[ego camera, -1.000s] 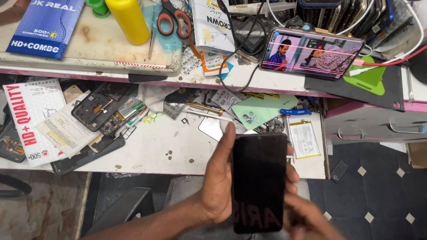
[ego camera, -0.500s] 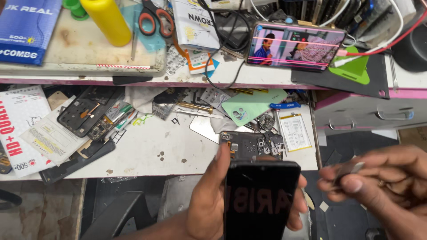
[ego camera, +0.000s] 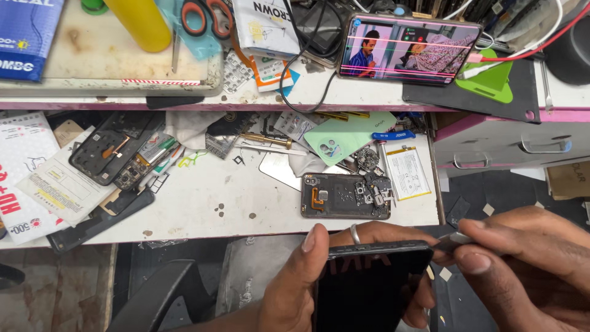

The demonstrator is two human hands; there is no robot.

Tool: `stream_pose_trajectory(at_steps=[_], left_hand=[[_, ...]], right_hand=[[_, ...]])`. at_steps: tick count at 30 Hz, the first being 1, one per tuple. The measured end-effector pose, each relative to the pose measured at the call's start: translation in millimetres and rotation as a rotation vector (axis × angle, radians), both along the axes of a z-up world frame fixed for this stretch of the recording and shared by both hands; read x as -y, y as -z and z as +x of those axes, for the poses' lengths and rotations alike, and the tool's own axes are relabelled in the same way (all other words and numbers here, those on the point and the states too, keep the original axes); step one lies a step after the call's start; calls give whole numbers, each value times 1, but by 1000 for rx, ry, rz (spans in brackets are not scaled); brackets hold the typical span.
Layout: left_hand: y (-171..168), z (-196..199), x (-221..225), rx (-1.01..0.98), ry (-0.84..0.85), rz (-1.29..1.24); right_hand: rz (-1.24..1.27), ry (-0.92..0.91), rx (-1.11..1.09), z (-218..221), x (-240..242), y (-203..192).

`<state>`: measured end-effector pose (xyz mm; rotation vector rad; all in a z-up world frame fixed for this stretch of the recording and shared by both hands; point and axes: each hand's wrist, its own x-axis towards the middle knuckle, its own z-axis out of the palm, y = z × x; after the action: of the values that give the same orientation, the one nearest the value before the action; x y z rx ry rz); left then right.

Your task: The person removes the battery from a disassembled smartphone, then handles the screen assembly and peels off a protective film from the display. The person works at a cluttered repair bench with tools and spare parts visible.

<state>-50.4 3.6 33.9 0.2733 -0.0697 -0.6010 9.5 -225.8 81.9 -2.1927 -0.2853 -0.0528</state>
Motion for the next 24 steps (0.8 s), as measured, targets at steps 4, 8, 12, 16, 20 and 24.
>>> stream_pose_trajectory(at_steps=[4,8,12,16,20,24], left_hand=[[0,0,-1,53,-18,35],[-4,3,-2,62,-23,70],[-10,3,-1,96,-63,127],[-12,3,0,159,-124,251],[-7,4,2,205,-122,270],[2,3,2,312,-157,351]], right_hand=[[8,-16,11,-2,7,6],[17,-65,47,-2,3,4],[-69,-53,159,-6,-7,1],[-321,-423,296,4,23,0],[-96,-50,-770,15,67,15],[-125,12,-831,21,74,23]])
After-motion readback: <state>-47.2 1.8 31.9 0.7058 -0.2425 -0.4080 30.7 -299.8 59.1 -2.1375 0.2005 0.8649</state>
